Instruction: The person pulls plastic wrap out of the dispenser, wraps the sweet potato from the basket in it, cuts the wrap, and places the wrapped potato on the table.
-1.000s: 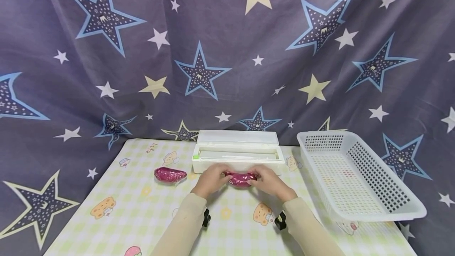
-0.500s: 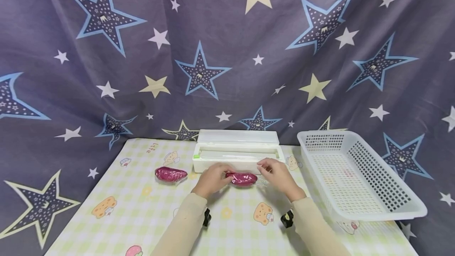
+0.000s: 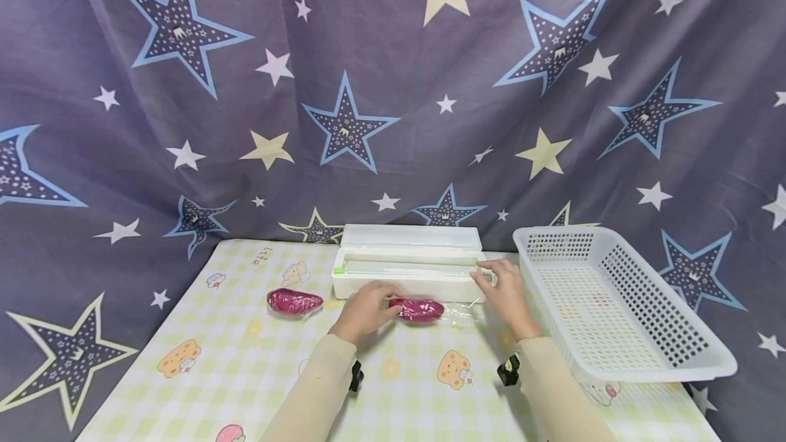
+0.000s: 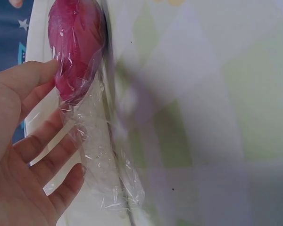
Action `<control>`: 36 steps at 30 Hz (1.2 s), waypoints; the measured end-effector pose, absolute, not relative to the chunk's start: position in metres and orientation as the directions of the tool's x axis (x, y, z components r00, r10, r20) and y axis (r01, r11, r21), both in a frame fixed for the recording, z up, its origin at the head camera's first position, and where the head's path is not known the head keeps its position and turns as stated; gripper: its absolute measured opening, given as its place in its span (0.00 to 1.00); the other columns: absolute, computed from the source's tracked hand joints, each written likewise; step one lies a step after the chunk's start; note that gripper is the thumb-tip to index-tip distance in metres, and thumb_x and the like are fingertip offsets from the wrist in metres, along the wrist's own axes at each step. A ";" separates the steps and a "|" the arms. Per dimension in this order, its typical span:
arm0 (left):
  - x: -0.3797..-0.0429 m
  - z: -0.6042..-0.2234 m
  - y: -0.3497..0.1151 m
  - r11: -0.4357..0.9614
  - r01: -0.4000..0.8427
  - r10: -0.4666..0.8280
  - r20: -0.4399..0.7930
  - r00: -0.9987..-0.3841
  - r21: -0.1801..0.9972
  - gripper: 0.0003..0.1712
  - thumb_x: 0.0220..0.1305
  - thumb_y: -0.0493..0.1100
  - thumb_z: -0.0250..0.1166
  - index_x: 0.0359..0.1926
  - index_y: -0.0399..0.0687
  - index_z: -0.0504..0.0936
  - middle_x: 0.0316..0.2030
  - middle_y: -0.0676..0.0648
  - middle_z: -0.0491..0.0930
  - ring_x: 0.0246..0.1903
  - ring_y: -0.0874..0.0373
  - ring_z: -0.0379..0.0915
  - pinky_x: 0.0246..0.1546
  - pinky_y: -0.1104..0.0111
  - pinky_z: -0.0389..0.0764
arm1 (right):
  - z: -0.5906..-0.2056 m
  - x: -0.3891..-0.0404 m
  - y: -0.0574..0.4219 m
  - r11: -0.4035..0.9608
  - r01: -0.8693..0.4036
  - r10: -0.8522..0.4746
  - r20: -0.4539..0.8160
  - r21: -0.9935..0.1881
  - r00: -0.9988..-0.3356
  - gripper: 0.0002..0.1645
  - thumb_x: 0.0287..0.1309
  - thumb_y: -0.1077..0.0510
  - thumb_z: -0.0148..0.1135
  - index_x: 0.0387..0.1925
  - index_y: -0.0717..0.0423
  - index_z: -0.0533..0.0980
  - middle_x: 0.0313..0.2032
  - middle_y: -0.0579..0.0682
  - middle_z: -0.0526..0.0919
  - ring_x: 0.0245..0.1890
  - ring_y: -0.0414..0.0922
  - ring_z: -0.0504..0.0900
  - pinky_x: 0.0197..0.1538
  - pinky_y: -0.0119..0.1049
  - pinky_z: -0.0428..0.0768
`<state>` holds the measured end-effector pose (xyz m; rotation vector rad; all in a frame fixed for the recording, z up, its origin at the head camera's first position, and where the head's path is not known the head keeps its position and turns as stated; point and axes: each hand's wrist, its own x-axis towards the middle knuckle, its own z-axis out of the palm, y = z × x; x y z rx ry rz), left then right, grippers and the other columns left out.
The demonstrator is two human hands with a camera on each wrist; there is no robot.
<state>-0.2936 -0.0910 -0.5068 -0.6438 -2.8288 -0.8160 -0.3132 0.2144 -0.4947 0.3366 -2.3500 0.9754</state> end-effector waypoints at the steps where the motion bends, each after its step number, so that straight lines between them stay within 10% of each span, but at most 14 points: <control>1: -0.294 -0.507 -0.091 0.763 0.434 0.364 0.237 -0.901 0.479 0.15 0.61 0.48 0.72 0.50 0.59 0.85 0.56 0.52 0.80 0.58 0.51 0.73 0.58 0.46 0.72 | -0.495 -0.314 0.216 0.704 -0.410 -0.010 0.569 -0.580 -0.822 0.19 0.55 0.58 0.75 0.45 0.66 0.83 0.45 0.63 0.82 0.47 0.60 0.76 0.54 0.54 0.72; 14: -0.291 -0.501 -0.096 0.763 0.424 0.343 0.250 -0.905 0.488 0.15 0.63 0.49 0.71 0.50 0.57 0.85 0.52 0.52 0.82 0.55 0.50 0.75 0.58 0.46 0.73 | -0.503 -0.318 0.225 0.680 -0.224 0.032 0.333 -0.699 -0.942 0.24 0.58 0.52 0.73 0.51 0.63 0.81 0.52 0.61 0.77 0.50 0.56 0.77 0.57 0.52 0.75; 36: -0.303 -0.481 -0.148 0.780 0.380 0.061 0.544 -0.837 0.498 0.21 0.50 0.42 0.80 0.45 0.45 0.85 0.42 0.40 0.80 0.43 0.43 0.73 0.48 0.51 0.75 | -0.502 -0.317 0.231 0.718 -0.264 -0.010 0.369 -0.644 -0.929 0.23 0.56 0.54 0.75 0.49 0.64 0.83 0.44 0.58 0.79 0.45 0.55 0.79 0.52 0.50 0.80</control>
